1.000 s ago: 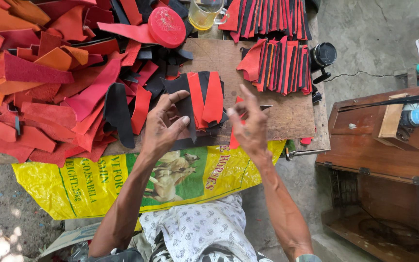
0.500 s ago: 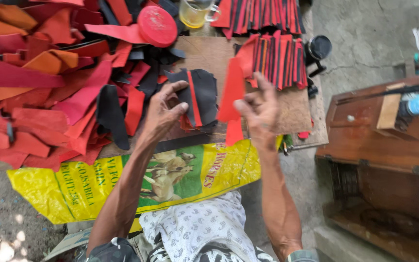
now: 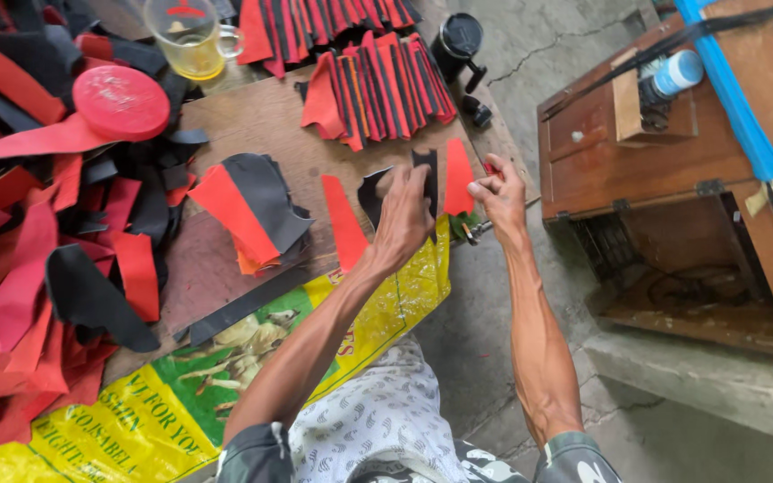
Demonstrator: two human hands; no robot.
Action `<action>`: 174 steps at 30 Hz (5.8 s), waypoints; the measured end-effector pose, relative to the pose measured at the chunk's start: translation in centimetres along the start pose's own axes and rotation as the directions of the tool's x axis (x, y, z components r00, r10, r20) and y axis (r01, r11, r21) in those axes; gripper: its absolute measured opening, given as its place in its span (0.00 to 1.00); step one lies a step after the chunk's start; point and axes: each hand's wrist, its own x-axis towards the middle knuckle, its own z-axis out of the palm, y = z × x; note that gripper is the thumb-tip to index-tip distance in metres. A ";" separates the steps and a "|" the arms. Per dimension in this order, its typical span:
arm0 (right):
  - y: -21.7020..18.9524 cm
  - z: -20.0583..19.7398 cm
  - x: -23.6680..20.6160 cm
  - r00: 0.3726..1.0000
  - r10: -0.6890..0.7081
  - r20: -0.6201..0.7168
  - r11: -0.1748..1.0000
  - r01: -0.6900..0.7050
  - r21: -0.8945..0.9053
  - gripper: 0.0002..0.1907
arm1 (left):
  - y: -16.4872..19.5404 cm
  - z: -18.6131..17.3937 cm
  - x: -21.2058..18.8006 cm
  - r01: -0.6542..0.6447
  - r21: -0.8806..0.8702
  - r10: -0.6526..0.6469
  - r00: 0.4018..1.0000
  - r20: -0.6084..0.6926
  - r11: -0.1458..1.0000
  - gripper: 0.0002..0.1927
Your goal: The person repeatedly picks red and black shoe insole pieces from a pile, aligns them, and presses them together by hand. They occasionally handle a red circular object and a glass mug, then resume pairing and stacking the insole pieces on the table.
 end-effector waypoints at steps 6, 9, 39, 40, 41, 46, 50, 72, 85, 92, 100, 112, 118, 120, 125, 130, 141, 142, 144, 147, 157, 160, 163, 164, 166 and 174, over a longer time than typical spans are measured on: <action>-0.5 0.4 0.3 0.999 0.007 -0.050 0.997 -0.011 -0.080 0.38 | -1.3 2.5 3.2 0.156 0.089 -0.167 0.978 0.127 0.984 0.21; -0.6 0.5 -0.1 0.997 0.021 -0.069 0.995 -0.027 -0.095 0.39 | -1.4 2.7 3.6 0.176 0.023 -0.177 0.974 0.138 0.984 0.25; -17.1 20.9 0.8 0.453 -0.228 0.862 0.380 -0.773 0.508 0.38 | -6.5 -30.6 0.7 0.105 0.709 0.105 0.964 -0.245 0.697 0.42; -17.8 22.1 1.2 0.437 -0.239 0.867 0.390 -0.775 0.498 0.38 | -7.6 -31.2 2.1 0.086 0.780 0.118 0.973 -0.201 0.620 0.48; -18.2 23.0 1.3 0.422 -0.245 0.873 0.398 -0.777 0.488 0.39 | -8.7 -31.7 3.1 0.065 0.840 0.120 0.981 -0.153 0.539 0.55; -19.2 24.6 1.8 0.467 -0.215 0.858 0.518 -0.690 0.506 0.41 | -11.8 -32.7 6.0 0.027 0.803 -0.027 1.000 -0.013 0.595 0.56; -20.5 25.6 1.9 0.583 -0.327 0.744 0.942 0.143 0.303 0.40 | -10.3 -33.3 5.5 -0.033 0.738 0.008 0.999 0.038 0.674 0.57; -22.2 26.9 2.5 0.209 -0.864 0.458 0.245 0.969 0.020 0.21 | -5.8 -31.0 5.8 0.099 0.152 -0.121 0.983 0.137 0.983 0.58; -21.9 26.1 4.2 0.187 -0.881 0.434 0.119 0.977 -0.179 0.18 | -7.9 -28.7 6.3 0.088 0.282 -0.081 0.996 -0.038 0.955 0.55; -19.8 26.8 7.2 0.607 -0.736 0.300 0.624 0.780 -0.046 0.51 | -13.4 -29.0 12.8 -0.029 0.596 0.160 0.973 -0.169 0.802 0.50; -14.5 31.5 11.7 0.750 -0.560 0.352 0.793 0.608 -0.036 0.55 | -15.9 -26.6 16.0 0.082 0.557 -0.081 0.996 -0.025 0.827 0.50; -14.6 19.3 10.5 0.819 -0.551 0.162 0.787 0.574 -0.225 0.32 | -12.6 -25.9 15.1 -0.108 0.677 0.146 0.989 0.001 0.728 0.51; -11.2 16.9 7.2 0.740 -0.588 0.326 0.651 0.673 -0.352 0.27 | -10.8 -16.3 11.7 -0.334 0.352 0.135 0.864 0.485 0.874 0.24; -10.3 17.1 7.1 0.817 -0.454 0.355 0.783 0.556 -0.278 0.32 | -11.2 -14.6 11.7 -0.389 0.338 0.124 0.792 0.598 0.857 0.30; -9.3 17.1 7.6 0.688 -0.576 0.441 0.610 0.721 -0.329 0.35 | -11.9 -13.3 12.9 -0.516 0.332 0.180 0.713 0.678 0.790 0.33; -8.9 17.1 7.8 0.695 -0.584 0.419 0.646 0.711 -0.280 0.35 | -11.5 -13.3 13.3 -0.511 0.326 0.222 0.746 0.627 0.796 0.19; -8.1 17.2 8.1 0.708 -0.572 0.413 0.685 0.690 -0.234 0.37 | -10.1 -12.9 13.1 -0.618 0.447 0.200 0.703 0.683 0.646 0.16; -8.0 17.2 8.2 0.712 -0.570 0.410 0.690 0.685 -0.232 0.36 | -10.1 -12.8 13.2 -0.656 0.437 0.234 0.681 0.694 0.615 0.17; -7.8 17.3 8.3 0.720 -0.567 0.401 0.699 0.678 -0.227 0.35 | -10.3 -12.8 13.1 -0.701 0.409 0.310 0.659 0.686 0.584 0.19; -7.7 17.5 8.4 0.734 -0.563 0.380 0.709 0.665 -0.235 0.36 | -10.5 -13.0 13.3 -0.599 0.390 0.284 0.733 0.617 0.699 0.16; -8.8 19.7 8.2 0.816 -0.461 0.348 0.647 0.578 -0.497 0.47 | -6.9 -18.2 17.2 -0.158 0.338 0.100 0.978 0.182 0.928 0.05; -9.6 20.4 8.3 0.688 -0.645 0.333 0.470 0.701 -0.536 0.49 | -4.3 -22.8 15.8 -0.328 0.243 0.361 0.927 -0.106 0.913 0.16; -11.4 20.0 7.4 0.729 -0.615 0.300 0.560 0.671 -0.485 0.35 | -2.0 -25.5 11.3 -0.243 0.025 0.243 0.952 -0.187 0.970 0.17; -12.3 19.5 6.8 0.717 -0.646 0.262 0.593 0.687 -0.419 0.24 | -1.4 -25.9 9.3 -0.141 -0.169 0.114 0.980 -0.161 0.975 0.17; -14.5 19.2 4.9 0.781 -0.597 0.182 0.742 0.624 -0.245 0.16 | -0.5 -26.4 4.6 0.071 -0.307 -0.105 0.990 -0.095 0.949 0.17; -17.1 17.9 -12.2 0.755 -0.221 0.617 0.943 0.005 0.333 0.37 | -0.4 -21.0 -8.8 0.465 -0.694 -0.605 0.795 0.053 0.550 0.19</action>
